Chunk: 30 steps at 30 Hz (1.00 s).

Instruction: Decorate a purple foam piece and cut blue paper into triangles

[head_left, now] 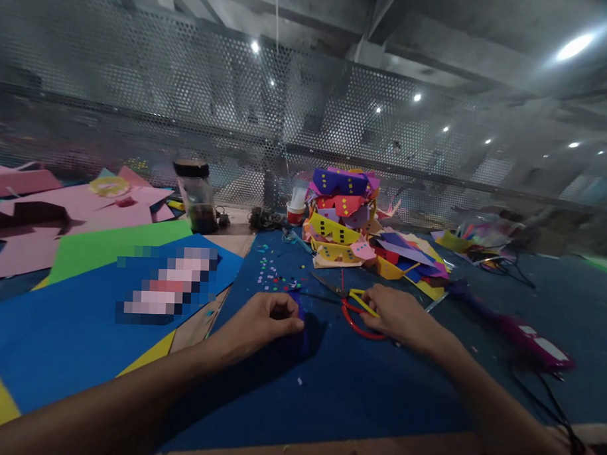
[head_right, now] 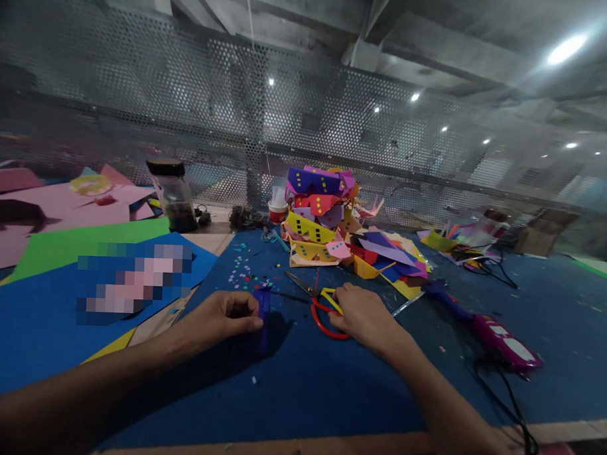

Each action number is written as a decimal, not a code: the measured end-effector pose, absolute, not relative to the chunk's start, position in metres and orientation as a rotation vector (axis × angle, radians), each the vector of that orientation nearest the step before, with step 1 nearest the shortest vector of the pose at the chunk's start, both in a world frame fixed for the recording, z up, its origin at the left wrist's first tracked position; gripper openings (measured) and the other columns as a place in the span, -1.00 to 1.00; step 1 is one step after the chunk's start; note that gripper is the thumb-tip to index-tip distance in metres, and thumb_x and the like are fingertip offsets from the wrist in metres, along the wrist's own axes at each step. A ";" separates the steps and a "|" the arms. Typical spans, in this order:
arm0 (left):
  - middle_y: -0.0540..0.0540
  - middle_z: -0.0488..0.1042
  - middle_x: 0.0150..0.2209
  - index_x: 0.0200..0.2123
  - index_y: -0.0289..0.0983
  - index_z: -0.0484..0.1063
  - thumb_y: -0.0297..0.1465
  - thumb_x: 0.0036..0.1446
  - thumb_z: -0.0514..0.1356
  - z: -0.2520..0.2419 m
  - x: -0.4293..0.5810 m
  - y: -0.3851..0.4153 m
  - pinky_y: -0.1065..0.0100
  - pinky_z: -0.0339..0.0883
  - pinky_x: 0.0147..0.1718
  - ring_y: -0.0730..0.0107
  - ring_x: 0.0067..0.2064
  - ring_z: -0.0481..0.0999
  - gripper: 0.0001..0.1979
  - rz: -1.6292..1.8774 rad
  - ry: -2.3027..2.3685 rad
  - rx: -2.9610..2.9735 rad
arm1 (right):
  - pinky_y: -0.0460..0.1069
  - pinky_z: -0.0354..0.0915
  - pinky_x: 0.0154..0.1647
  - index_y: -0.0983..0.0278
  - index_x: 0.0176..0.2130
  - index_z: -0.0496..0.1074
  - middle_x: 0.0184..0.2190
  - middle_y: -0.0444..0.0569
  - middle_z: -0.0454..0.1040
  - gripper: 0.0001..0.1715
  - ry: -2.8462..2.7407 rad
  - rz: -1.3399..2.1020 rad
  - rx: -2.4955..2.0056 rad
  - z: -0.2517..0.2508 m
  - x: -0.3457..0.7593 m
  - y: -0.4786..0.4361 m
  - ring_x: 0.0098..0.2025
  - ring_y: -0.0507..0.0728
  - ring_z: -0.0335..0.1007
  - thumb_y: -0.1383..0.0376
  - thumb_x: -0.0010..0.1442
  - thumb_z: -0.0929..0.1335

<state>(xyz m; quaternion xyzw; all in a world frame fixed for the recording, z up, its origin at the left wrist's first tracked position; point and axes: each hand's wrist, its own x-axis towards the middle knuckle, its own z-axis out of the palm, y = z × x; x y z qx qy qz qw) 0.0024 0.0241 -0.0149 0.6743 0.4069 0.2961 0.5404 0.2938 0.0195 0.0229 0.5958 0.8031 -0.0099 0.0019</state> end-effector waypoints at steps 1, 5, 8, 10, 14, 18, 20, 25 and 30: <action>0.10 0.36 -0.53 -0.43 -0.26 0.40 -0.21 0.02 0.34 -0.015 0.002 0.024 0.42 0.11 -0.44 0.47 -0.46 0.32 -0.74 0.701 0.969 1.601 | -0.01 0.18 -0.30 0.32 -0.18 0.50 -0.22 0.09 0.54 -0.79 2.520 -0.047 1.899 0.023 0.294 0.020 -0.22 0.24 0.49 0.27 0.18 0.38; 0.10 0.35 -0.53 -0.43 -0.26 0.38 -0.19 0.01 0.34 -0.014 0.001 0.024 0.42 0.10 -0.45 0.47 -0.47 0.32 -0.71 0.693 0.960 1.604 | -0.03 0.14 -0.39 0.29 -0.22 0.47 -0.35 0.00 0.53 -0.78 2.508 -0.190 2.029 0.028 0.301 0.018 -0.34 0.18 0.45 0.27 0.09 0.38; 0.10 0.36 -0.53 -0.44 -0.27 0.37 -0.21 0.01 0.35 -0.012 0.001 0.024 0.43 0.10 -0.45 0.48 -0.47 0.33 -0.72 0.697 0.938 1.583 | -0.08 0.15 -0.47 0.26 -0.20 0.42 -0.43 -0.09 0.47 -0.81 2.535 -0.440 2.043 0.034 0.307 0.017 -0.43 0.09 0.38 0.27 0.13 0.35; 0.10 0.39 -0.52 -0.43 -0.27 0.38 -0.24 -0.01 0.36 -0.011 0.002 0.023 0.43 0.14 -0.42 0.48 -0.45 0.36 -0.74 0.706 0.916 1.556 | -0.10 0.15 -0.51 0.26 -0.19 0.38 -0.46 -0.15 0.41 -0.80 2.633 -0.789 2.005 0.035 0.305 0.017 -0.47 0.04 0.31 0.22 0.17 0.37; 0.08 0.45 -0.45 -0.37 -0.27 0.40 -0.29 -0.04 0.37 -0.011 0.003 0.023 0.40 0.24 -0.31 0.45 -0.39 0.42 -0.75 0.750 0.885 1.510 | -0.08 0.20 -0.49 0.22 -0.41 0.23 -0.55 -0.22 0.26 -0.55 2.858 -1.675 1.738 0.026 0.278 0.011 -0.53 0.00 0.20 -0.04 0.23 0.38; 0.07 0.43 -0.48 -0.40 -0.28 0.38 -0.24 -0.04 0.39 -0.011 0.004 0.023 0.40 0.20 -0.38 0.46 -0.43 0.39 -0.70 0.735 0.894 1.498 | -0.07 0.25 -0.44 0.24 -0.43 0.29 -0.51 -0.14 0.32 -0.43 3.007 -1.894 1.700 0.016 0.244 -0.004 -0.49 0.03 0.27 -0.16 0.31 0.26; 0.07 0.42 -0.49 -0.41 -0.28 0.37 -0.18 -0.05 0.41 -0.011 0.004 0.023 0.42 0.17 -0.42 0.48 -0.46 0.36 -0.65 0.731 0.882 1.487 | -0.07 0.27 -0.40 0.26 -0.44 0.32 -0.50 -0.12 0.35 -0.44 3.075 -1.787 1.697 0.016 0.233 -0.014 -0.46 0.03 0.30 -0.13 0.32 0.28; 0.07 0.41 -0.50 -0.40 -0.28 0.34 -0.12 -0.03 0.40 -0.015 0.004 0.024 0.44 0.14 -0.46 0.51 -0.48 0.33 -0.60 0.735 0.860 1.481 | -0.12 0.20 -0.55 0.24 -0.35 0.32 -0.50 -0.17 0.38 -0.57 2.858 -2.024 1.555 0.011 0.221 -0.028 -0.56 -0.02 0.26 -0.04 0.32 0.33; 0.08 0.40 -0.50 -0.40 -0.27 0.33 -0.18 0.00 0.39 -0.018 0.003 0.024 0.45 0.09 -0.49 0.52 -0.49 0.30 -0.65 0.738 0.877 1.516 | -0.09 0.21 -0.46 0.23 -0.43 0.27 -0.51 -0.18 0.29 -0.57 2.960 -1.980 1.476 -0.004 0.215 -0.026 -0.50 0.00 0.20 0.00 0.31 0.35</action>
